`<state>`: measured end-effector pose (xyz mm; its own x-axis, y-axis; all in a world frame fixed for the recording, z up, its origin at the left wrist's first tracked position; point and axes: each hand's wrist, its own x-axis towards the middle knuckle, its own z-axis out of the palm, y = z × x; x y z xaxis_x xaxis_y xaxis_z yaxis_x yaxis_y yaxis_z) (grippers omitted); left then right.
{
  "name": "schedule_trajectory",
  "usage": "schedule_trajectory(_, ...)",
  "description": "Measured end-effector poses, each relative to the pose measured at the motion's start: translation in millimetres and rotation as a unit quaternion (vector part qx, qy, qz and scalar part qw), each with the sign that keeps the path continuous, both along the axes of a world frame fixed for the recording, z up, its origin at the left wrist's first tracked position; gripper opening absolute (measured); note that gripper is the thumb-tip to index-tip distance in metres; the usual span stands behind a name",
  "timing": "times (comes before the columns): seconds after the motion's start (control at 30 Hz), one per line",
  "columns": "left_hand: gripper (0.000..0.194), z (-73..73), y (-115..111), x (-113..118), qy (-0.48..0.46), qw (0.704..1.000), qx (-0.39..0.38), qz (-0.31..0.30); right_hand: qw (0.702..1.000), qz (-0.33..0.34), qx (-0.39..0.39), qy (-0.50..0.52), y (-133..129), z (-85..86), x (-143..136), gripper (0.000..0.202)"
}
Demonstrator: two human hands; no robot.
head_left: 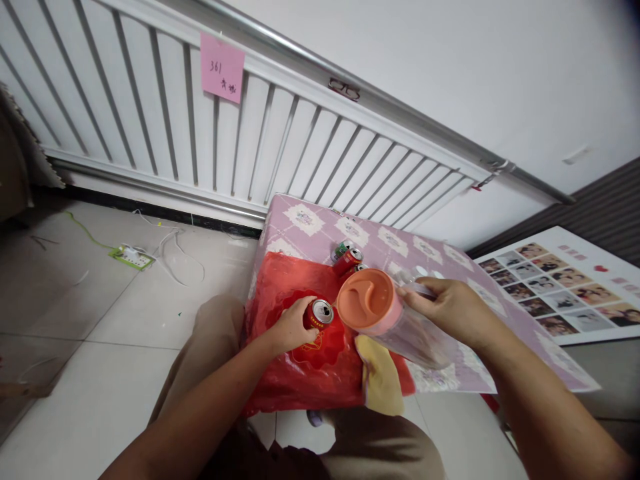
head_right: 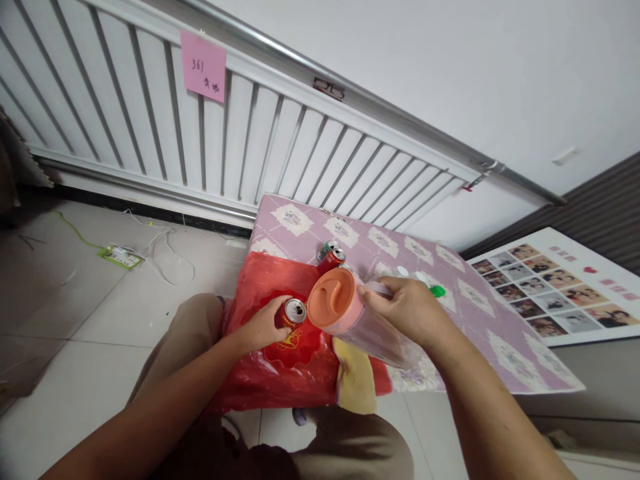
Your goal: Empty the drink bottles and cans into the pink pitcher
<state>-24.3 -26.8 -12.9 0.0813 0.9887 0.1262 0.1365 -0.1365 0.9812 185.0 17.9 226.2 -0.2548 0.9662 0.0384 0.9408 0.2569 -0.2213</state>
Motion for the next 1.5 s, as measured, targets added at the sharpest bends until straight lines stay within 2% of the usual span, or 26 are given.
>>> schedule_trajectory(0.33,0.073,-2.8,0.6,-0.4,0.012,1.0,0.006,-0.003,1.0,-0.01,-0.019,-0.005,1.0,-1.8,1.0,0.047)
schedule_trajectory(0.7,0.073,-0.5,-0.3,-1.1,0.01,1.0,0.0,-0.004,0.999,-0.018,-0.027,-0.02,1.6,-3.3,-0.8,0.051)
schedule_trajectory(1.5,0.072,1.3,-0.8,-0.8,0.014,1.0,0.001,-0.002,1.0,-0.013,-0.013,0.002,4.1,-7.4,-1.3,0.051)
